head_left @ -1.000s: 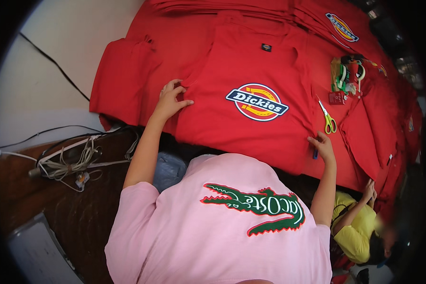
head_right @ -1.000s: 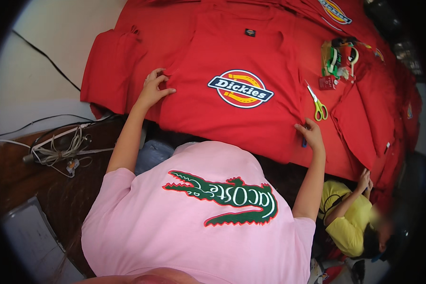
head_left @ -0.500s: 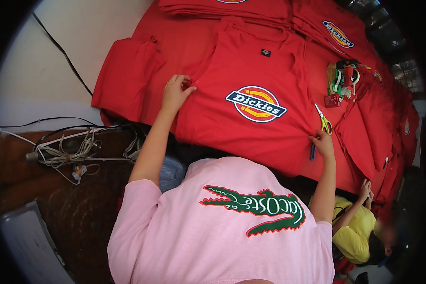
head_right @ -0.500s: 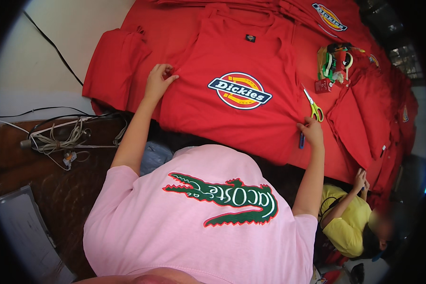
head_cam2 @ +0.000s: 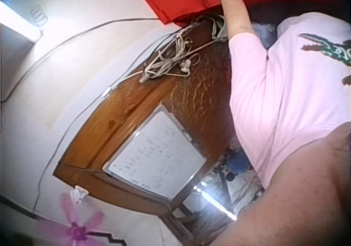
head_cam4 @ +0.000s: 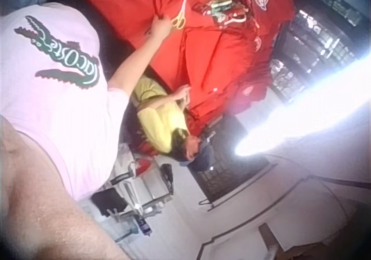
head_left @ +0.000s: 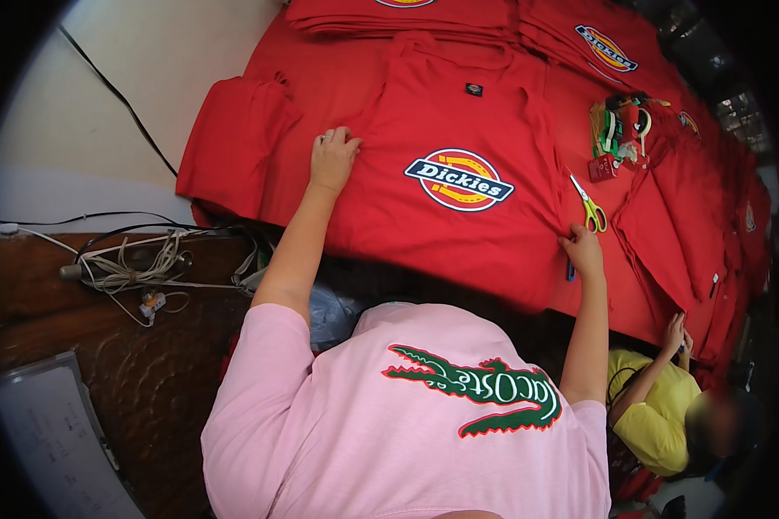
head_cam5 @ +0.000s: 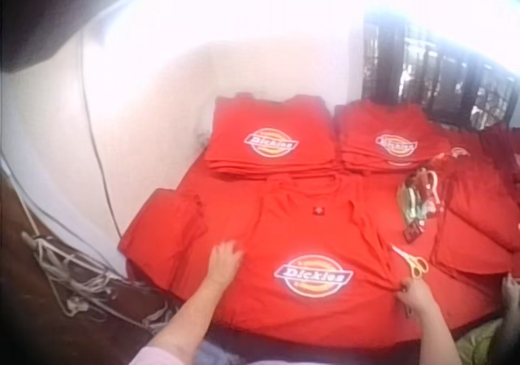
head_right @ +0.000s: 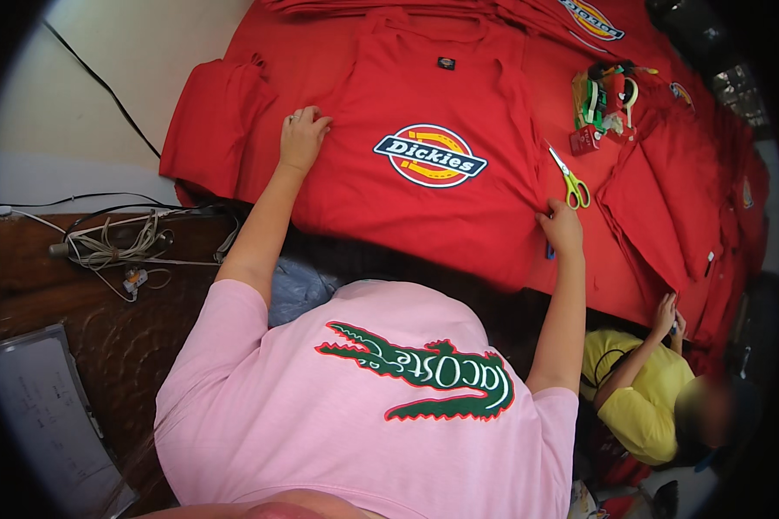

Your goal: The person folds several red shirts one at a time on a table and places them in a white bag.

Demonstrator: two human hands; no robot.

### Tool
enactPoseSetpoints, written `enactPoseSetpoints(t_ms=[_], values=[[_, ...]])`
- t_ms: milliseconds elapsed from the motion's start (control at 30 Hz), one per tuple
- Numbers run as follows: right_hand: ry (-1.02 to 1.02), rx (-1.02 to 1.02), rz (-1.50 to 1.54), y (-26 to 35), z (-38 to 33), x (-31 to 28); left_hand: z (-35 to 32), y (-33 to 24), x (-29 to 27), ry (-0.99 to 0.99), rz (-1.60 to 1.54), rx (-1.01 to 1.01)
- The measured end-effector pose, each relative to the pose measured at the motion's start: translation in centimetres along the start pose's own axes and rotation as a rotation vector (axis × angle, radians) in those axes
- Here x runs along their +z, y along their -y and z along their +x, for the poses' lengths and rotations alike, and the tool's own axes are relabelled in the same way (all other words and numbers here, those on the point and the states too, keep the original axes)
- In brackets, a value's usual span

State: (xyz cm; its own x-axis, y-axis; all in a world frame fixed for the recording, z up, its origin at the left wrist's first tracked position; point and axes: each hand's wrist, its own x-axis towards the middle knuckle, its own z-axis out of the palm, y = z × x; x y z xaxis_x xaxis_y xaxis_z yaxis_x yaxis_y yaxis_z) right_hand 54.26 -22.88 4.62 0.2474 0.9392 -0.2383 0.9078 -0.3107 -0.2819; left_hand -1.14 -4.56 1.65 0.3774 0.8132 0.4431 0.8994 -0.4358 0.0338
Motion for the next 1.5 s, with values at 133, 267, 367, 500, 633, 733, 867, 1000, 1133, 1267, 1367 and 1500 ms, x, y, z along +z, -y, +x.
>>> enactPoseSetpoints(t_ms=[133, 267, 367, 500, 633, 733, 867, 1000, 1133, 1267, 1367, 1500], values=[[-0.016, -0.014, 0.001, 0.3, -0.5, -0.3, 0.4, 0.3, 1.3, 0.053, -0.057, -0.177], [-0.008, -0.071, 0.019, 1.9, 0.6, -0.4, 0.1, 5.7, 1.1, -0.037, -0.401, -0.528], [-0.036, -0.093, 0.061, 0.2, 0.6, 0.0, -0.3, 8.1, -3.7, -0.191, -1.385, -0.883], [-0.071, 0.005, 0.367, -1.1, -0.5, 0.5, -6.0, 9.0, -15.7, 0.244, -2.666, 0.464], [-0.016, 0.008, 0.4, -1.9, -0.1, 0.8, -11.7, 10.4, -16.3, 0.156, -2.148, -0.549], [0.048, -0.005, 0.362, -2.1, -0.2, 0.2, -8.1, 6.4, -10.2, 0.274, -1.233, -0.928], [0.159, -0.08, 0.238, 0.5, 0.7, -0.9, -7.9, 6.0, -1.2, 0.168, -0.969, -0.707], [0.173, -0.076, 0.182, 0.7, 0.8, -2.5, -6.7, 6.5, 1.0, 0.436, -0.576, -0.466], [0.116, -0.071, 0.238, -0.7, -1.3, -4.6, -3.6, 6.7, -1.6, 0.707, -0.588, -0.359], [0.209, -0.065, 0.405, -1.9, -2.9, -7.4, -0.4, 7.3, -7.3, 0.836, -0.56, -0.3], [0.271, -0.111, 0.221, 0.4, -6.8, -14.1, 0.5, 10.0, -16.0, 0.842, -0.497, -0.276], [-0.127, -0.403, 0.222, 0.3, -8.1, -22.8, 5.4, 8.2, -28.3, 0.572, -0.623, -0.265]])
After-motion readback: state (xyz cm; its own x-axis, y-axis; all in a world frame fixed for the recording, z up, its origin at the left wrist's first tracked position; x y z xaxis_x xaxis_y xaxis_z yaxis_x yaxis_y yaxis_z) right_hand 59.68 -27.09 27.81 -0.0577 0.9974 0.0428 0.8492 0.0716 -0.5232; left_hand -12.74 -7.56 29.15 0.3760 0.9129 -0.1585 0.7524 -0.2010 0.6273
